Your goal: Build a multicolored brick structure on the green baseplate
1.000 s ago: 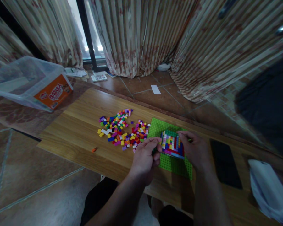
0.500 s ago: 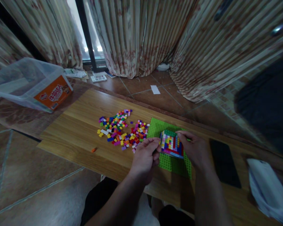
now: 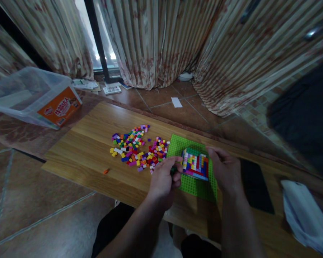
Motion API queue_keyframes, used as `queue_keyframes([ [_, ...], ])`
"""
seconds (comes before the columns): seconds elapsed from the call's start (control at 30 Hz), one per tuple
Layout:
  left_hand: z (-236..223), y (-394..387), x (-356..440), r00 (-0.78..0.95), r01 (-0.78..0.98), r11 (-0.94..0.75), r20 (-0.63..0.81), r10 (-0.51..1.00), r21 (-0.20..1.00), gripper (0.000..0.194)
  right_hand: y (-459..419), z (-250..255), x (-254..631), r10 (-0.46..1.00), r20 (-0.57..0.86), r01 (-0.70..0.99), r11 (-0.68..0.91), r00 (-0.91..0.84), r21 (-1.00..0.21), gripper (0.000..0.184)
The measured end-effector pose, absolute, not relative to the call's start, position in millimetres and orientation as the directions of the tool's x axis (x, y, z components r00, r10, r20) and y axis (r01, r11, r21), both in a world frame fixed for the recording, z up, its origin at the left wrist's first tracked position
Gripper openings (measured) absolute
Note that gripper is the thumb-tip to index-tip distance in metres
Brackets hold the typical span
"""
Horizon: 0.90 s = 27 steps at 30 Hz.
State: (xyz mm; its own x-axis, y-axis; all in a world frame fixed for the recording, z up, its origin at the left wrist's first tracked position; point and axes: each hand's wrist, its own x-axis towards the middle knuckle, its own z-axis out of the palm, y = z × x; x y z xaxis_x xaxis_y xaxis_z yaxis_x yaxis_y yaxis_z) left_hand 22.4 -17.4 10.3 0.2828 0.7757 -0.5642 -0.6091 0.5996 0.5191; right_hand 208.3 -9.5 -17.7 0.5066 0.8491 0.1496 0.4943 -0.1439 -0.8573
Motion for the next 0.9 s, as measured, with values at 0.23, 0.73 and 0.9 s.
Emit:
queue_keyframes([
  [0.23, 13.7, -16.5, 20.7, 0.325, -0.671, 0.598, -0.551, 0.768, 0.439, 0.026, -18.8, 9.5, 178.2, 0.878, 0.244, 0.498, 0.007, 0.412, -0.867, 0.018],
  [0.73, 9.1, -20.8, 26.6, 0.234, -0.493, 0.585, -0.550, 0.802, 0.644, 0.055, -24.5, 26.4, 138.7, 0.996, -0.014, 0.621, 0.046, -0.093, -0.782, 0.018],
  [0.9, 8.1, -20.7, 27.0, 0.246, -0.482, 0.589, -0.545, 0.801, 0.649, 0.054, -24.8, 28.7, 139.0, 0.992, 0.028, 0.649, 0.100, -0.121, -0.754, 0.017],
])
